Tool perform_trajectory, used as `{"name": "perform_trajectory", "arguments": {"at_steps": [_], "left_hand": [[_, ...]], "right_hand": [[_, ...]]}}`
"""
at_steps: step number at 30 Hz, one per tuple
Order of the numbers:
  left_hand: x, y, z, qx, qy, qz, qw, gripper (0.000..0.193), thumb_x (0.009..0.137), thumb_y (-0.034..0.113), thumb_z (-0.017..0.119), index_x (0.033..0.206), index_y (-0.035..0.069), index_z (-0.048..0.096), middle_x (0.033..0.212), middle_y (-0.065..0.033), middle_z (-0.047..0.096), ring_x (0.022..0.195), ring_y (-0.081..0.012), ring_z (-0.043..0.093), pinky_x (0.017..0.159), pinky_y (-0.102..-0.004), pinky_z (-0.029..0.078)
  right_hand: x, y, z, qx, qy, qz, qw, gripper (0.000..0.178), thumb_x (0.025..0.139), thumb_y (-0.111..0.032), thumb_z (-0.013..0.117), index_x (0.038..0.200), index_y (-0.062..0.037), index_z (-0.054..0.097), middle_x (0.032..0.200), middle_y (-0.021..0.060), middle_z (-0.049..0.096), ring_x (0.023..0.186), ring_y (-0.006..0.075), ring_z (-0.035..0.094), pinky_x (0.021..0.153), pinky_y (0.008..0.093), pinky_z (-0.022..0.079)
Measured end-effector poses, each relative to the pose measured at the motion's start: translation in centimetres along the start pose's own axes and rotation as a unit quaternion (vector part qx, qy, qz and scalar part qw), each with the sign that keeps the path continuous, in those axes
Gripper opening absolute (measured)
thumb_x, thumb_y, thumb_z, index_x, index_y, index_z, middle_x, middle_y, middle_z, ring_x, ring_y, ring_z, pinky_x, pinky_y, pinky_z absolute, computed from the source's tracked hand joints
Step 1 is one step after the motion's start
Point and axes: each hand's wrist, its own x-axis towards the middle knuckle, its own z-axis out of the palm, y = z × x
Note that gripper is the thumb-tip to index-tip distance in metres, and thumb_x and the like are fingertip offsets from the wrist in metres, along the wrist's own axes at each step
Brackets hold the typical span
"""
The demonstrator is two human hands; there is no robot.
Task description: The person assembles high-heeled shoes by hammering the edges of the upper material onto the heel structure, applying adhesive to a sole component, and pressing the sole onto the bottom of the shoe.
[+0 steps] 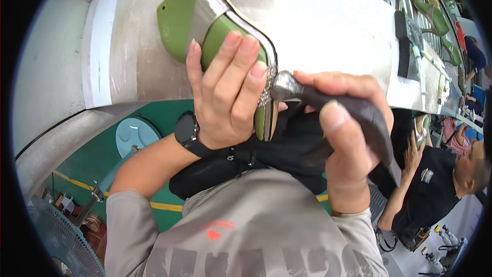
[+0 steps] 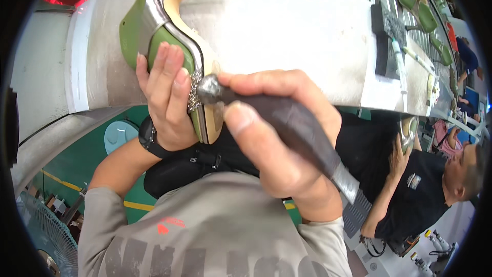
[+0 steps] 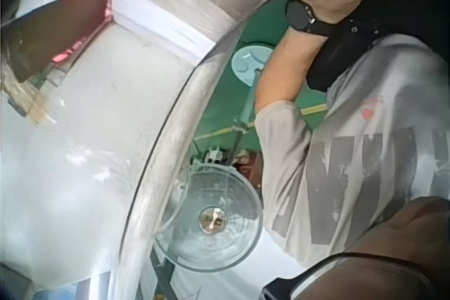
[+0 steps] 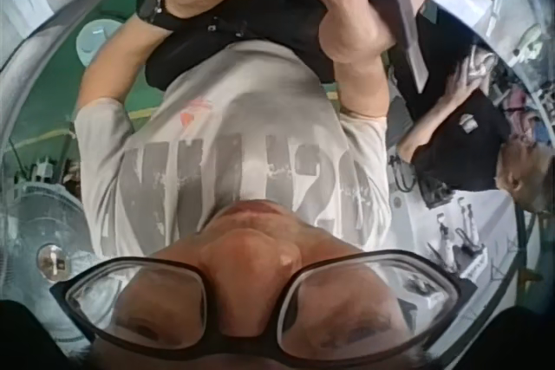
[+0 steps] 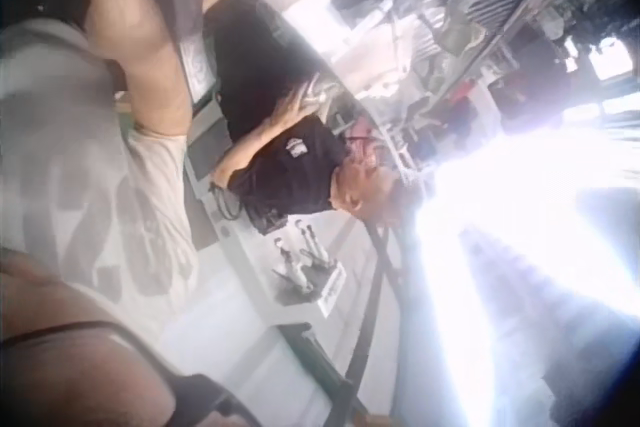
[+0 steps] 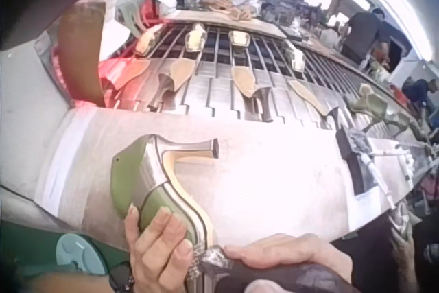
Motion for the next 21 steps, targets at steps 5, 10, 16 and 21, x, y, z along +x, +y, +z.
{"name": "perform_trajectory", "arguments": {"at_steps": [5, 10, 16, 21], "left_hand": [[-0.8, -0.7, -1.0, 0.011, -0.071, 0.02, 0.997, 0.09, 0.089, 0.055, 0.076, 0.15, 0.004, 0.034, 0.148, -0.0244, 0.048, 0.138, -0.0438, 0.051, 0.12, -0.0656, 0.024], [-0.3, -0.1, 0.0, 0.01, -0.061, 0.027, 0.998, 0.089, 0.089, 0.057, 0.075, 0.15, 0.005, 0.034, 0.147, -0.0244, 0.049, 0.138, -0.0449, 0.05, 0.12, -0.068, 0.023], [-0.2, 0.2, 0.1, 0.004, -0.019, -0.023, 1.0, 0.038, 0.104, 0.029, 0.061, 0.135, 0.009, 0.05, 0.136, -0.0149, 0.061, 0.128, -0.0347, 0.062, 0.117, -0.071, 0.028], [-0.7, -0.7, -0.7, 0.031, -0.091, 0.05, 0.994, 0.077, 0.094, 0.048, 0.073, 0.144, 0.001, 0.038, 0.141, -0.0262, 0.05, 0.131, -0.0459, 0.055, 0.114, -0.0744, 0.027]], "right_hand": [[4.4, 0.5, -0.8, -0.035, 0.02, -0.047, 0.998, 0.032, 0.104, -0.02, 0.055, 0.116, 0.0079, 0.064, 0.111, 0.0229, 0.073, 0.074, 0.0141, 0.064, 0.067, 0.0269, 0.051], [3.0, -3.9, -7.4, 0.042, 0.113, -0.161, 0.98, 0.05, 0.108, -0.037, 0.045, 0.123, 0.0078, 0.06, 0.119, 0.0265, 0.068, 0.076, 0.0157, 0.063, 0.057, 0.0255, 0.048], [4.1, -0.7, -0.7, 0.014, -0.014, -0.031, 0.999, 0.039, 0.106, -0.032, 0.044, 0.102, 0.0031, 0.06, 0.094, 0.0293, 0.07, 0.052, 0.015, 0.056, 0.05, 0.024, 0.048], [7.2, -1.5, -0.8, 0.032, 0.008, 0.079, 0.996, 0.036, 0.104, -0.03, 0.047, 0.098, 0.0024, 0.061, 0.09, 0.0282, 0.071, 0.047, 0.0144, 0.053, 0.047, 0.0234, 0.046]]}}
